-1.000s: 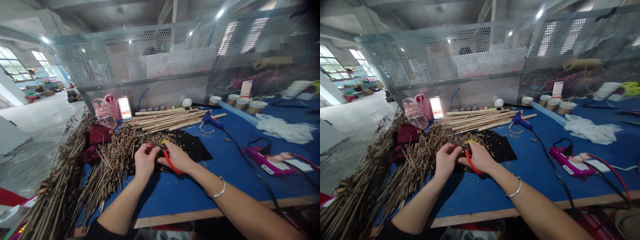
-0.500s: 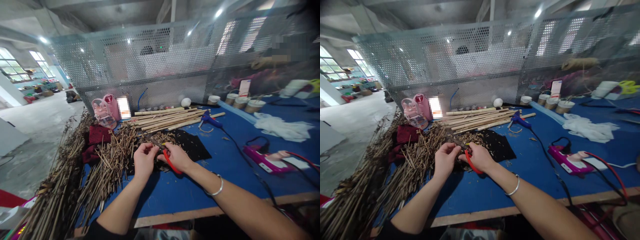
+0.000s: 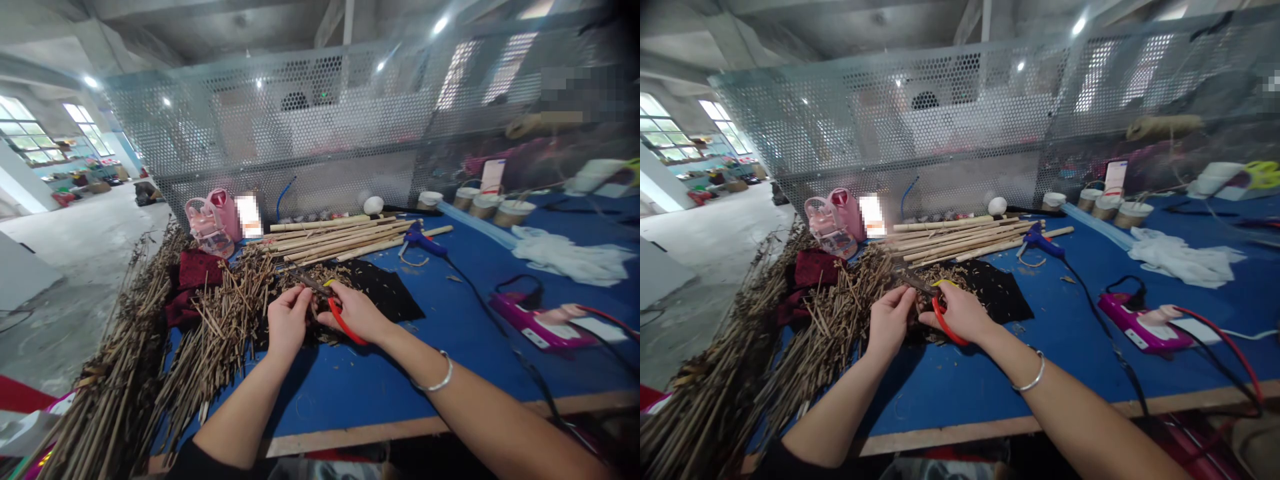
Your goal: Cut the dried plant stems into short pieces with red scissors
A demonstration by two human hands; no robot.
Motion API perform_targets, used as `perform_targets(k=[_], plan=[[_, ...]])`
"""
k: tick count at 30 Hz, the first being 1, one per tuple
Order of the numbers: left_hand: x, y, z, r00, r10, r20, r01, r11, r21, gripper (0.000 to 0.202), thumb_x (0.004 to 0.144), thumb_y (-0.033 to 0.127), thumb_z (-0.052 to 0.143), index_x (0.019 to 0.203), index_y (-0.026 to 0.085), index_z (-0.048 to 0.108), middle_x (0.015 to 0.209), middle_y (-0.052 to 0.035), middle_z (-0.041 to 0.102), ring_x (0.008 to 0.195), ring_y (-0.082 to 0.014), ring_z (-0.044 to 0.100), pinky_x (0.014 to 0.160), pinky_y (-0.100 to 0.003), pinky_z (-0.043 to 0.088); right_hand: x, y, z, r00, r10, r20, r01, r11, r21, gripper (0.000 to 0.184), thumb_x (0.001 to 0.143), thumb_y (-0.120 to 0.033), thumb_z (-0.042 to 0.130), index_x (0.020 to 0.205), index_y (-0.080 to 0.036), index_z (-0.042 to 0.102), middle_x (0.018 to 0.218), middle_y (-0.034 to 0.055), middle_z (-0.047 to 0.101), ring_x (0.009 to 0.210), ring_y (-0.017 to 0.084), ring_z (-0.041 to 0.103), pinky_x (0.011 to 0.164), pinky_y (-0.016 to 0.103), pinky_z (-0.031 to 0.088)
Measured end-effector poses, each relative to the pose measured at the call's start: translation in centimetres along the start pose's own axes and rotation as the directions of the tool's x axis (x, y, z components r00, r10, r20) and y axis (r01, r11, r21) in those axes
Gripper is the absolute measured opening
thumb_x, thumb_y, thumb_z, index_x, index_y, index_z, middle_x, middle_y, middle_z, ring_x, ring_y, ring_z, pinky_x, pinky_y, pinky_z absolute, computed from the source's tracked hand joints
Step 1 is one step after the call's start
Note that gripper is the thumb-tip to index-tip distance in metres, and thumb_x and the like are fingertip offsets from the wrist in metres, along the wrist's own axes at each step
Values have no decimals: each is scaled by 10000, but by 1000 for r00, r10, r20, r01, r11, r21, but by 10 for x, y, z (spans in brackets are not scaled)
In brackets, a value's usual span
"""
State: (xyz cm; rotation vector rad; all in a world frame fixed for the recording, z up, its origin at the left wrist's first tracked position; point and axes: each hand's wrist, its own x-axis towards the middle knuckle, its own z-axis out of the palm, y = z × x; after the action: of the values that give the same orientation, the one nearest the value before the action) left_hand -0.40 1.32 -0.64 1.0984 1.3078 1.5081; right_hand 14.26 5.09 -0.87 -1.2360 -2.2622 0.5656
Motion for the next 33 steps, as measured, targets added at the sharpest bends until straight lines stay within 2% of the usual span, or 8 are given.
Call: perform_targets(k=[3,6,10,15,20,26,29,33], plan=[[0,-3,-1,1000,24,-1,-24,998,51,296,719,399,583,764,122,677,560,9,564,428,-58,394,388,-170,303,-2,-4,-1,999,-24,44,21,997,72,370,652,-427,664,859,-185,476,766,9,545,640,125,479,581,232,360],[0,-3,-2,999,45,1,-45,995,94,279,730,380,573,762,128,689,568,5,578,454,-71,427,423,-176,337,-1,-4,1,998,-29,59,22,993,117,357,661,-416,660,844,-179,466,743,-1,526,621,115,455,571,229,358],[-2,1,-1,994,101,37,-105,988,113,262,734,348,574,827,137,699,736,-38,660,630,-130,557,574,-210,434,0,0,4,1000,-13,-6,14,992,122,324,673,-411,648,816,-183,468,696,-21,517,587,108,441,555,228,346],[0,0,-1,985,146,92,-154,985,77,235,731,302,579,869,150,694,925,-57,676,823,-170,593,729,-243,454,2,3,6,993,-20,-114,24,999,33,339,656,-427,656,812,-186,476,728,-8,529,618,122,464,572,237,352],[14,-5,-1,970,245,9,-244,963,113,224,743,248,554,891,154,693,923,-57,686,862,-175,604,829,-294,437,13,-3,4,980,-23,-196,16,999,-39,410,630,-459,672,860,-170,494,781,28,551,677,150,504,618,262,382],[21,-5,5,953,257,-162,-259,966,12,289,745,273,557,976,144,672,949,-77,684,825,-165,622,775,-282,466,23,-12,8,956,25,-291,2,996,92,475,618,-453,680,937,-165,478,799,37,585,693,161,546,645,279,423],[16,-11,3,971,198,-132,-207,977,-57,294,708,276,602,940,113,680,823,-75,699,701,-156,625,678,-267,486,16,-11,16,957,15,-291,16,994,105,472,619,-450,679,943,-171,480,860,54,593,745,172,563,678,295,436],[11,-15,-1,981,184,-67,-190,977,-99,283,667,279,646,885,106,695,789,-71,699,646,-148,619,639,-256,488,7,-7,18,954,-32,-298,49,998,47,544,584,-437,708,994,-158,485,931,81,586,841,198,560,746,322,435]])
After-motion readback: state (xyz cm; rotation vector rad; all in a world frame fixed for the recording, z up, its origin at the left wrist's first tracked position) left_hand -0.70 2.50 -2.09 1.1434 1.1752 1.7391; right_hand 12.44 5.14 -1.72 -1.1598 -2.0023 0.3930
